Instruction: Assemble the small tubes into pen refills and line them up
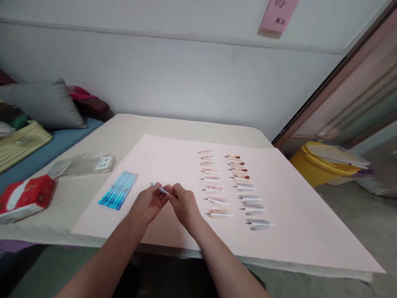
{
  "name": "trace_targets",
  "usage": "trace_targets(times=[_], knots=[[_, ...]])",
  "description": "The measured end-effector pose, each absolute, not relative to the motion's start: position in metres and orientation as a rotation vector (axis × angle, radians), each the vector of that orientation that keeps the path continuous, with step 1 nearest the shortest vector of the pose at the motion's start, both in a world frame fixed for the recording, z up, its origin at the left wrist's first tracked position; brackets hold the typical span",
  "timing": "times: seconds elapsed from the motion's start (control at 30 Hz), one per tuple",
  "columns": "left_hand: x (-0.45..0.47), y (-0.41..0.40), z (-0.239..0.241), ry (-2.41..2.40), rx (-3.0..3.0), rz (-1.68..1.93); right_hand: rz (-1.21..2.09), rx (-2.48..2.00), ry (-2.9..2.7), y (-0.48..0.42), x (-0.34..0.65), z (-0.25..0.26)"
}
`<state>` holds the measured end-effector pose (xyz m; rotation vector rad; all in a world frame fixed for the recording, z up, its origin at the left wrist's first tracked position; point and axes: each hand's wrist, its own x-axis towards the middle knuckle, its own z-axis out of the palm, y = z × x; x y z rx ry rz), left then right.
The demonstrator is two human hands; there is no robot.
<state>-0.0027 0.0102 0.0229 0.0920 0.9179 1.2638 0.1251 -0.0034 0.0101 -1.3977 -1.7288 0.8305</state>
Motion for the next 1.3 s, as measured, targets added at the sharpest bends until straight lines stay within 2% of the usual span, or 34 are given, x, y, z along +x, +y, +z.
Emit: trace_targets(times=[0.27,0.43,0.63,0.73,0.93,1.13,1.3], knots=[[-0.001,0.022,0.019,0.897,-0.179,1.282,0.925,-1.32,-1.727,-0.01,0.119,0.013],[-0.016,0.03,0.022,0.855,-0.211,1.293,0.73,-1.386,-1.76,-0.003,0.126,0.008],[-0.035,0.035,0.032,0.853,-0.206,1.265,0.406,-1.706,-1.991,0.078,0.125,-0.009],[-0.04,0.035,0.036,0.86,-0.21,1.247,0.384,-1.769,-2.02,0.135,0.114,-0.016],[-0.047,0.037,0.043,0.861,-0.245,1.17,0.411,-1.84,-2.061,0.194,0.098,-0.03],[-0.049,0.04,0.044,0.856,-0.221,1.16,0.492,-1.837,-2.024,0.197,0.095,-0.035],[-0.046,0.038,0.044,0.86,-0.168,1.173,0.698,-1.758,-1.876,0.177,0.089,-0.017]])
